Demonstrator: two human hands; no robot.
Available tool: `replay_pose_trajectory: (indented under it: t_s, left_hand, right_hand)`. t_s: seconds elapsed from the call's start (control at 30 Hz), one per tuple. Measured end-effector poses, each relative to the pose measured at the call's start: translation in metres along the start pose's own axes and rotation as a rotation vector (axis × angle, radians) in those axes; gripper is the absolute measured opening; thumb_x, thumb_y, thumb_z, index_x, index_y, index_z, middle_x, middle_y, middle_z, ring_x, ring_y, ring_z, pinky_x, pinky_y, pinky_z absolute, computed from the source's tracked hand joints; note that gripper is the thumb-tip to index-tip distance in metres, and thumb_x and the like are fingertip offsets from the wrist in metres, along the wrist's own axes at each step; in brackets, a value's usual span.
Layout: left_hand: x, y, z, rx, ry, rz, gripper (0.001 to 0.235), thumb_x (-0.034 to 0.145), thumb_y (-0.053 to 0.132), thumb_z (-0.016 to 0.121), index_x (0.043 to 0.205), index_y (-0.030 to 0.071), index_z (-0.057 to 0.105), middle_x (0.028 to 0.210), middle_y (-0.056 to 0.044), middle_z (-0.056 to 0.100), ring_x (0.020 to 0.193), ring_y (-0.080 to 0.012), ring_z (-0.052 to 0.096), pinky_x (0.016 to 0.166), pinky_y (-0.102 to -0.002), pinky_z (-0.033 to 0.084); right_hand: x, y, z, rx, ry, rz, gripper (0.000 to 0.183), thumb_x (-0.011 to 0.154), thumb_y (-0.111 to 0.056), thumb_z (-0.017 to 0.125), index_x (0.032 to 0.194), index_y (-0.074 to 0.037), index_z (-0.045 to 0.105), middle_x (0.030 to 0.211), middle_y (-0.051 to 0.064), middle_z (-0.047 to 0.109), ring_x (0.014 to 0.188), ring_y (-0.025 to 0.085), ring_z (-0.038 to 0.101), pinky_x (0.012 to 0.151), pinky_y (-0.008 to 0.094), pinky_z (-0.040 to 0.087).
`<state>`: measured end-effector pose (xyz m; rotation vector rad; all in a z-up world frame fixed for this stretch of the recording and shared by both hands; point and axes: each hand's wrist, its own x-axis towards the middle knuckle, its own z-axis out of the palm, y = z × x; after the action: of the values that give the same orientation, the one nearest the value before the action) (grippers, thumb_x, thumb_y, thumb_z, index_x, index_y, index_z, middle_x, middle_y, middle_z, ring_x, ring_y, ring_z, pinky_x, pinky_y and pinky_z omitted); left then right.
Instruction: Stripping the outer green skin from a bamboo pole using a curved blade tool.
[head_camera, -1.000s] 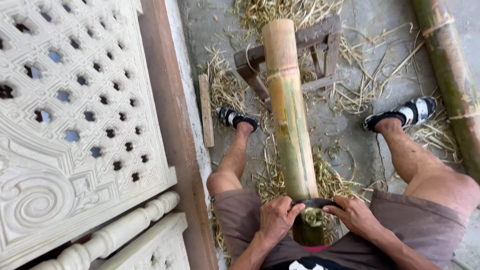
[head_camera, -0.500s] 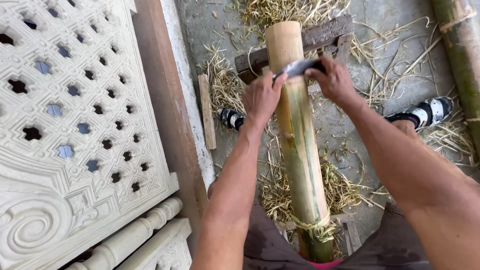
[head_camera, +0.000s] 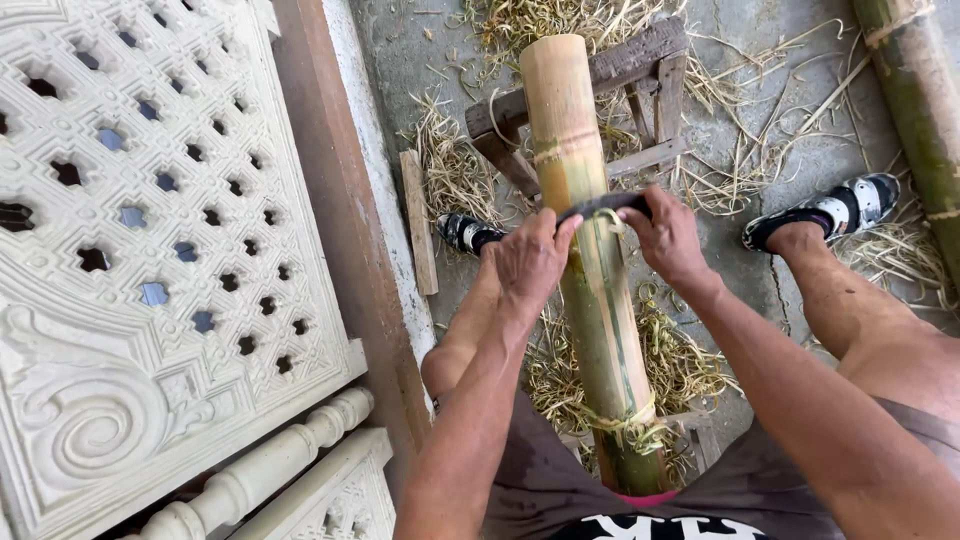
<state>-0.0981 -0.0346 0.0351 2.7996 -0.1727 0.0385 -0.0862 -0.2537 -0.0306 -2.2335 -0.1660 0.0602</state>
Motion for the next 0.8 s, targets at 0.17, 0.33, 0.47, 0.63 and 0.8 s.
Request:
replay_pose_trajectory:
  t_s: [0.17,0.33,0.47,0.63,0.8]
  left_hand:
    - [-0.063,0.019,-0.004,-0.048,-0.021,0.012,0.044,0.105,0.046,0.057,0.074,0.016,0.051,0.059,0.005,0.046,0.045,-0.0099,0.037,0.039,-0.03,0.032]
    - [-0.148,0.055,-0.022,-0.073,-0.037,0.034,0.046,0.103,0.046,0.06,0.071,0.015,0.048,0.058,0.003,0.044,0.044,-0.0118,0.037,0.038,-0.032,0.032]
    - [-0.22,0.079,-0.039,-0.15,-0.144,-0.006,0.048,0.102,0.044,0.065,0.07,0.015,0.046,0.058,0.001,0.043,0.046,-0.0135,0.041,0.04,-0.035,0.035]
    - [-0.197,0.064,-0.046,-0.361,-0.305,-0.123,0.046,0.098,0.046,0.068,0.07,0.016,0.047,0.056,0.002,0.045,0.043,-0.012,0.042,0.038,-0.034,0.036]
    - [-0.07,0.009,-0.012,-0.118,-0.126,-0.06,0.047,0.103,0.048,0.06,0.069,0.018,0.047,0.054,0.007,0.04,0.042,-0.0084,0.03,0.036,-0.029,0.026]
  right_hand:
    - [-0.061,-0.021,-0.017,0.044,-0.073,0.126,0.042,0.1,-0.04,0.059,0.088,0.0,0.053,0.076,0.016,0.062,0.06,0.03,0.056,0.053,0.047,0.045]
    - [-0.161,-0.02,-0.027,0.045,-0.124,0.145,0.038,0.099,-0.035,0.063,0.088,0.0,0.052,0.072,0.018,0.061,0.059,0.033,0.055,0.057,0.049,0.044]
    - [-0.234,-0.012,-0.046,0.141,-0.376,0.23,0.027,0.093,-0.031,0.067,0.089,-0.004,0.063,0.071,0.017,0.064,0.06,0.028,0.06,0.055,0.047,0.047]
    - [-0.189,-0.006,-0.048,0.095,-0.75,0.362,0.032,0.089,-0.039,0.072,0.094,-0.007,0.07,0.062,0.016,0.065,0.054,0.026,0.059,0.053,0.046,0.048]
    - [-0.048,-0.009,-0.017,0.101,-0.27,0.129,0.036,0.095,-0.04,0.065,0.092,-0.005,0.072,0.07,0.013,0.069,0.053,0.021,0.059,0.048,0.037,0.045]
